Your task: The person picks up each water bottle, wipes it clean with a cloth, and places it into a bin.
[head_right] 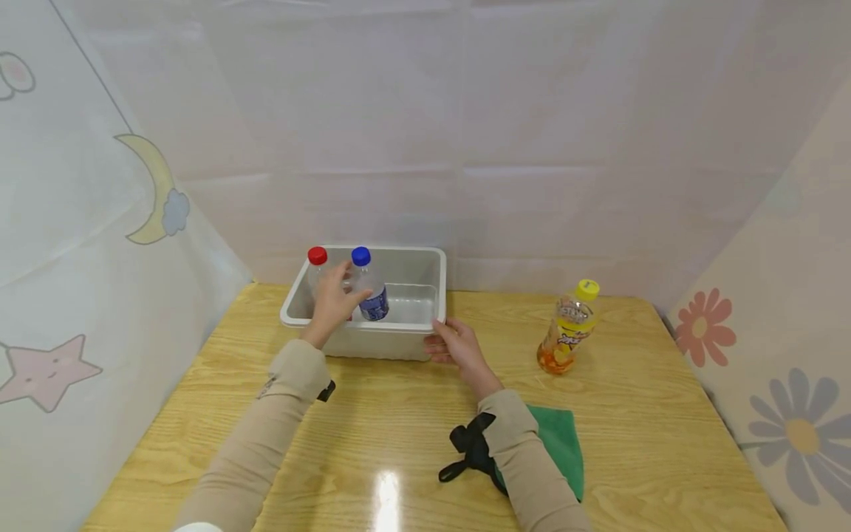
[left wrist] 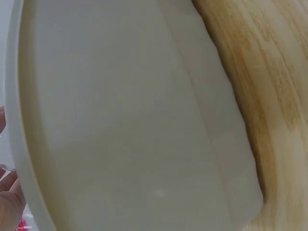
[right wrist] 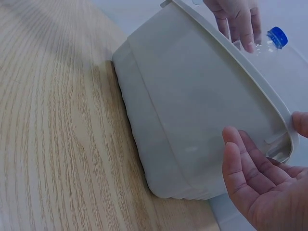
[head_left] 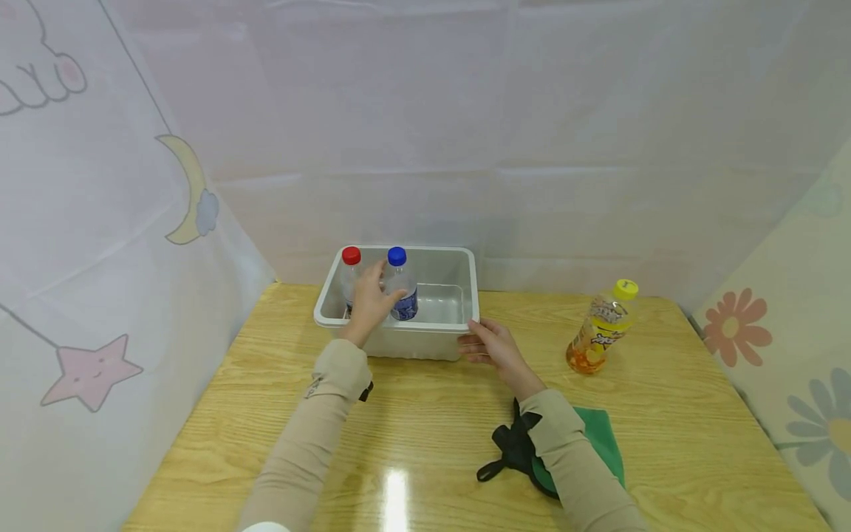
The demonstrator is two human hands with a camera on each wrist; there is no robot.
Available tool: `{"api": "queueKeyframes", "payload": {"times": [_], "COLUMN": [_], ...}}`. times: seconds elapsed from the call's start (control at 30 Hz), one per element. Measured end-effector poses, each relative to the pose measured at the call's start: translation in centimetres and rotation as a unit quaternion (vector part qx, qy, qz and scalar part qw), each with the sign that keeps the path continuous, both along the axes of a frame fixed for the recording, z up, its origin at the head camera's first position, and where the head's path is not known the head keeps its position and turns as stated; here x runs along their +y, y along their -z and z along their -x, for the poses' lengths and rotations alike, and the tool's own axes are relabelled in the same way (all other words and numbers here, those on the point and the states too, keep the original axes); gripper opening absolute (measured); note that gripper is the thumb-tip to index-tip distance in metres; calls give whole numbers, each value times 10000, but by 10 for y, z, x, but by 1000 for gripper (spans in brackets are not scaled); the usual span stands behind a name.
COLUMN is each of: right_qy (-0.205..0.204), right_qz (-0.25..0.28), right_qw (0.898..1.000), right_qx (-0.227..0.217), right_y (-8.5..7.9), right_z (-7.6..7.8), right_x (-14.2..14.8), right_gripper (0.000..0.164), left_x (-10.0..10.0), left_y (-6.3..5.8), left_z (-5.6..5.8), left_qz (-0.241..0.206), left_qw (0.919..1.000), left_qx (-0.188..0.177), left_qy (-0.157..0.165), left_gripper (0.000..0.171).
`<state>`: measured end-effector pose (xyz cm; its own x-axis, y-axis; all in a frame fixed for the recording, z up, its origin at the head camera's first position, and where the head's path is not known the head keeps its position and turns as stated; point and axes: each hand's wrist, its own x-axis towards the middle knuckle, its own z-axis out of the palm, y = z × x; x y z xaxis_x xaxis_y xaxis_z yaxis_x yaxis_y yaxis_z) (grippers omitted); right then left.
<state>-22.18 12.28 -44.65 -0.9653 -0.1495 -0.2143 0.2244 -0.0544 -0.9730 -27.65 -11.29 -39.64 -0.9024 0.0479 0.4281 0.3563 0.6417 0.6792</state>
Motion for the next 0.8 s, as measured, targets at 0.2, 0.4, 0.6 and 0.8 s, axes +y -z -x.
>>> {"api": "queueKeyframes", "payload": {"times": [0.2, 0.4, 0.6, 0.8], "right_qy": [-30, 7, 21, -13], "right_qz": [7, -19, -50, -52], "right_qw": [10000, 10000, 10000, 10000], "right_qx": [9, 0, 10, 24], "right_y": [-1, -1, 1, 1], "right_z": [-1, 0, 2, 1], "right_x": [0, 0, 1, 1], "right_gripper": [44, 45, 44, 45], "left_x": [2, 8, 12, 14], "left_y": [7, 5, 6, 7], "left_z": [3, 4, 8, 8], "left_qz": [-50, 109, 177, 132], "left_qw": [9999, 9993, 9989, 9984], "left_qx": [-106, -243, -268, -314], "left_qy": [-107, -254, -337, -453], "left_gripper": [67, 70, 69, 67]}}
